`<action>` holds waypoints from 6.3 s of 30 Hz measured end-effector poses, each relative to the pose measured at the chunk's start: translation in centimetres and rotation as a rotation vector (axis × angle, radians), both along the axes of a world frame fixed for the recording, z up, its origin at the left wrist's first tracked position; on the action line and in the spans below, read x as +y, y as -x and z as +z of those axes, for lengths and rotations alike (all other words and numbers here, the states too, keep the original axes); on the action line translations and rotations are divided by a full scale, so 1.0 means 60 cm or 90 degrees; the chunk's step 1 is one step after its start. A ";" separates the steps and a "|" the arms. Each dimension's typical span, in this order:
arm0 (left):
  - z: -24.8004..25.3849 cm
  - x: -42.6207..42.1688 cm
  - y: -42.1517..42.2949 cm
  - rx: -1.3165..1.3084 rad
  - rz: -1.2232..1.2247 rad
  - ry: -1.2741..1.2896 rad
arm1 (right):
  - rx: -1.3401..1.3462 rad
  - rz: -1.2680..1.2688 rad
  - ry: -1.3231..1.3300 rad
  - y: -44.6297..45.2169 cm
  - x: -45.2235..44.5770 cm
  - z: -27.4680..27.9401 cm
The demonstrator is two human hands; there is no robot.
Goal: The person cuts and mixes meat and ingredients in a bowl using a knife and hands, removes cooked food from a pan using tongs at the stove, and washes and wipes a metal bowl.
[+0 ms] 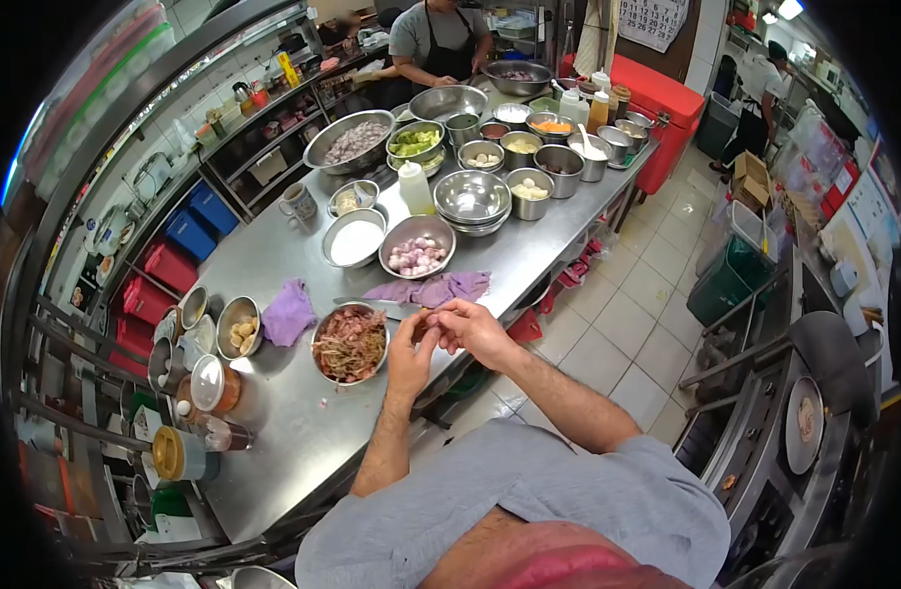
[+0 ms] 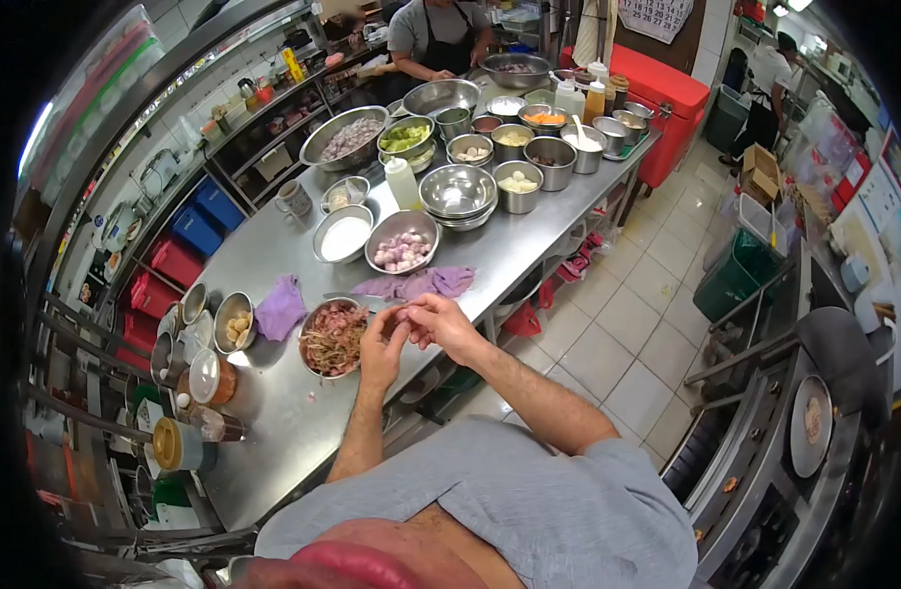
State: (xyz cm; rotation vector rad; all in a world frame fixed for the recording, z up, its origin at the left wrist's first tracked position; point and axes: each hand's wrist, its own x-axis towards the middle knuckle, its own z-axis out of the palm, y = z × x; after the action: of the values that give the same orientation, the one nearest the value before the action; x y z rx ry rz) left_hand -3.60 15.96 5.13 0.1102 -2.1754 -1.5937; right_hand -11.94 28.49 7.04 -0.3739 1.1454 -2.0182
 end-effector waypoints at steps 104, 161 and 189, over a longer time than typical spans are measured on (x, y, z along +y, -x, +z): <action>-0.493 1.073 0.400 -0.613 -0.494 0.286 | 0.133 -1.881 0.509 -1.069 1.556 -0.055; -0.522 1.145 0.457 -0.643 -0.593 0.135 | -0.226 -1.431 -0.574 -0.449 1.625 0.148; -0.518 1.137 0.455 -0.662 -0.576 0.167 | -0.360 -1.351 -1.064 -0.464 1.669 0.097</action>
State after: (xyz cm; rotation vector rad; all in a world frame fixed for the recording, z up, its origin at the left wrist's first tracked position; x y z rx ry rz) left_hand -30.87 84.19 -25.93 -0.2167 -3.5868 -1.8924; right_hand 15.89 128.62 12.88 2.8754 2.4211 -0.8354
